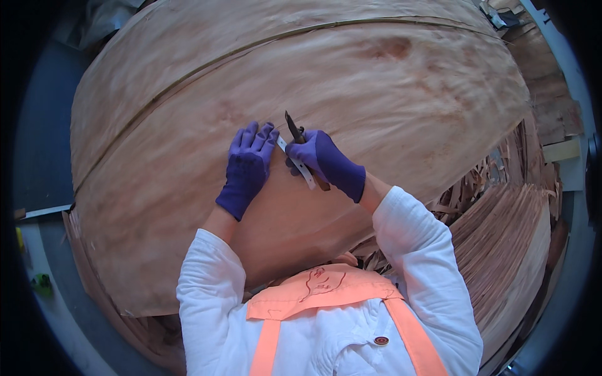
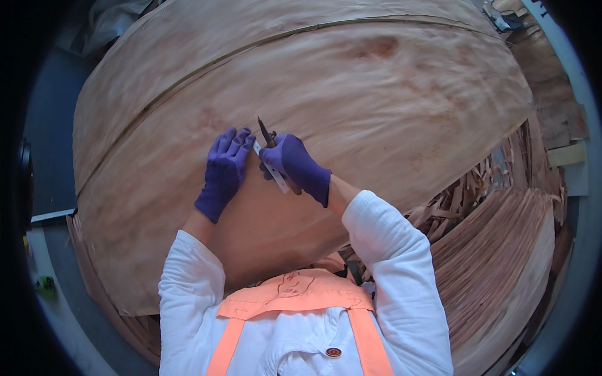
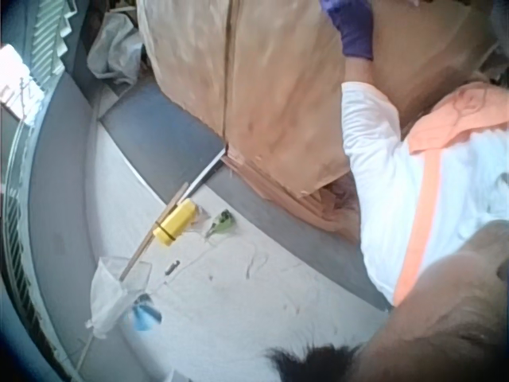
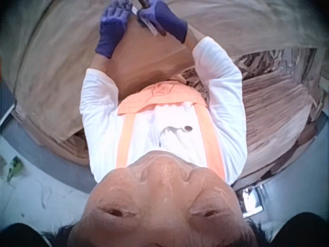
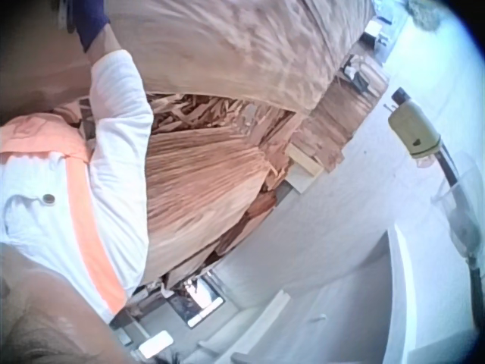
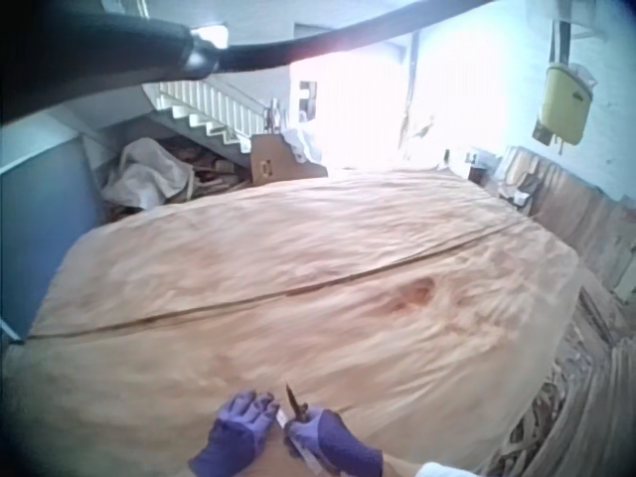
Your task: The person prepares large sheets of wood veneer by putting on gloves, using a hand tool to score or cut a thin strip, and then carefully peeling a layer away from a larger stack on a work table.
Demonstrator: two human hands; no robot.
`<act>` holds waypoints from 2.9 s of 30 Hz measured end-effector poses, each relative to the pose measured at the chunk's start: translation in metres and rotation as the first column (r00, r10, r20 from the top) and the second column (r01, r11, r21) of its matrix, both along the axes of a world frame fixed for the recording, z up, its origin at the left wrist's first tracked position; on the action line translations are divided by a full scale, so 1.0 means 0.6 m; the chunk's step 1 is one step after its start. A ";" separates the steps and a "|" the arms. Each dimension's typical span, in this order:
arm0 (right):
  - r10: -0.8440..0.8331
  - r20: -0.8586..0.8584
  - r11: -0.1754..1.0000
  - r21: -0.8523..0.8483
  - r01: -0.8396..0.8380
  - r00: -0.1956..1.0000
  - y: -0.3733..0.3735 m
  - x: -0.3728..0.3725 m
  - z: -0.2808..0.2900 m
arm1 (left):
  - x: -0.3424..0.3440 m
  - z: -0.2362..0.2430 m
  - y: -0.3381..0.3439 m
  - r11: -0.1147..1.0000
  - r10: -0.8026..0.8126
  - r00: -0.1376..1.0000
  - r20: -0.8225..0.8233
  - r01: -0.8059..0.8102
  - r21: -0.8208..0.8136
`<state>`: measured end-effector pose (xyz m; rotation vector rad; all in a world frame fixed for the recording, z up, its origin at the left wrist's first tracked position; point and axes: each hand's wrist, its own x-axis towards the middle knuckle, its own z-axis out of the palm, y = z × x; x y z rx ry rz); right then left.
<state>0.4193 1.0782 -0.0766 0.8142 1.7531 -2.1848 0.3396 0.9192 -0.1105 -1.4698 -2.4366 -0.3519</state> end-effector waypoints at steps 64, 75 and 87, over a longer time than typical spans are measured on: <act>-0.929 -0.188 0.351 -0.178 0.919 0.318 0.649 1.051 -0.091 | 0.312 -0.047 0.686 0.994 0.053 0.991 -0.125 -0.064 -0.093; -0.971 -0.153 0.204 -0.129 0.970 0.184 1.067 1.091 -0.056 | 0.404 0.081 1.213 0.942 -0.283 0.958 -0.053 0.288 0.171; -0.979 -0.140 0.178 -0.208 0.962 0.150 1.475 1.187 -0.106 | 0.561 -0.036 1.748 0.997 -0.037 0.999 -0.008 0.037 -0.062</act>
